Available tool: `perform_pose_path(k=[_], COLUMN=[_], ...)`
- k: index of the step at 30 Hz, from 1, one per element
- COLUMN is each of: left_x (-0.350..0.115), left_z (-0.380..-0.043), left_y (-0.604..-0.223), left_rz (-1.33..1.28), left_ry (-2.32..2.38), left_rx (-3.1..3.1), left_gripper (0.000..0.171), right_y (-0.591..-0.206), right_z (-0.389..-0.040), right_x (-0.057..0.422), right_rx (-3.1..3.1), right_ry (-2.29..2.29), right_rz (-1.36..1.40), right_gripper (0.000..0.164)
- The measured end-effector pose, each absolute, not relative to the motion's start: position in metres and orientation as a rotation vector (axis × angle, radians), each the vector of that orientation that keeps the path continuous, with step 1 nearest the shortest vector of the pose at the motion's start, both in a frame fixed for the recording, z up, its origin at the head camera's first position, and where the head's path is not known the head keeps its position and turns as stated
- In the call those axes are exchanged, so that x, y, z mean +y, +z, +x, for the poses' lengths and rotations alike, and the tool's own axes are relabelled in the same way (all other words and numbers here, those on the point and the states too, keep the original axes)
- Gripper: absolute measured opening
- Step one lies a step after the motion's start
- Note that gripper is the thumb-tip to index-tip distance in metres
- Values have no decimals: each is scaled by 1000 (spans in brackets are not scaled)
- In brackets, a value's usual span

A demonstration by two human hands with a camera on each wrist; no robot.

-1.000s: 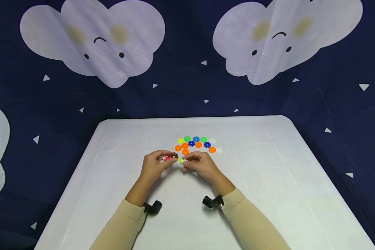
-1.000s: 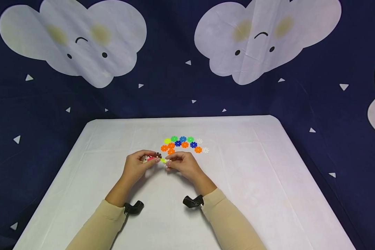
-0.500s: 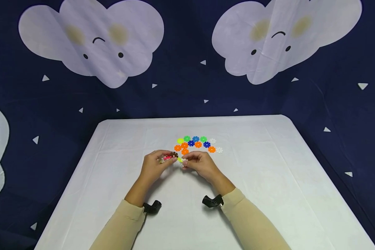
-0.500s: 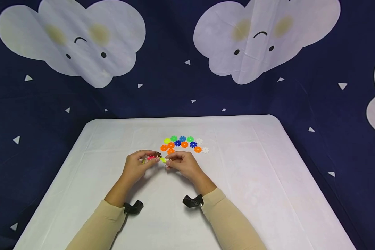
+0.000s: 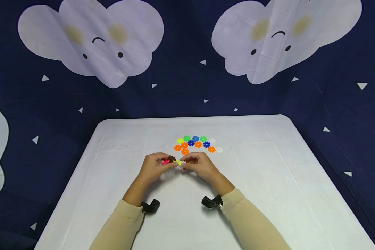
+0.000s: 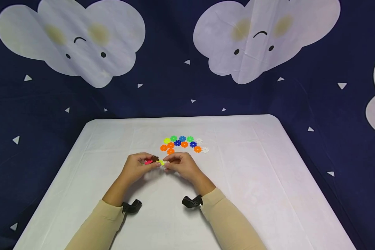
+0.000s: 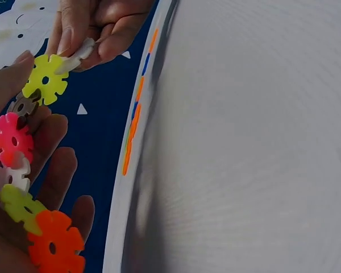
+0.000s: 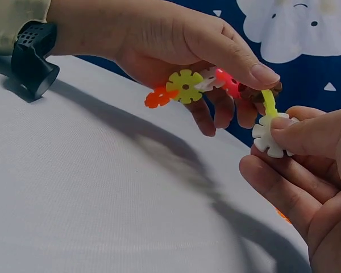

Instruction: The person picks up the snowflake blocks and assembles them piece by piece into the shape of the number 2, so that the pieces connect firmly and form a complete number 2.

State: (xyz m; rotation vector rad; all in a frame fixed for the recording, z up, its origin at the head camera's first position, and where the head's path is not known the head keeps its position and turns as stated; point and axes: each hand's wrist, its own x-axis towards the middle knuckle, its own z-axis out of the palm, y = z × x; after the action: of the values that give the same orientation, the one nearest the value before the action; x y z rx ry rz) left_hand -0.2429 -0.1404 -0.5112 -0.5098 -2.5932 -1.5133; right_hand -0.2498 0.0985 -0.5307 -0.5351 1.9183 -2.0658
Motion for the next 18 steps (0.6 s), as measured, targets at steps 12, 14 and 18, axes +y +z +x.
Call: perform_pose_path(k=[12,14,18], left_x=[-137,-136,-135], left_z=[-241,-240,-239], left_y=[-508,-507,-508], left_rz=[-634,-672,-759], left_ry=[-1410,-1354,-1298], left_rx=[-2575,-2555,-2531], left_gripper=[42,42,40], right_y=[-531,-532,-533], right_z=[-249,-248,-248], right_x=[95,94,93], right_rx=[1951,1949,1949], right_ry=[-2054,-2061,-2061], right_rz=[-537,-534,-531], right_gripper=[20,20,21])
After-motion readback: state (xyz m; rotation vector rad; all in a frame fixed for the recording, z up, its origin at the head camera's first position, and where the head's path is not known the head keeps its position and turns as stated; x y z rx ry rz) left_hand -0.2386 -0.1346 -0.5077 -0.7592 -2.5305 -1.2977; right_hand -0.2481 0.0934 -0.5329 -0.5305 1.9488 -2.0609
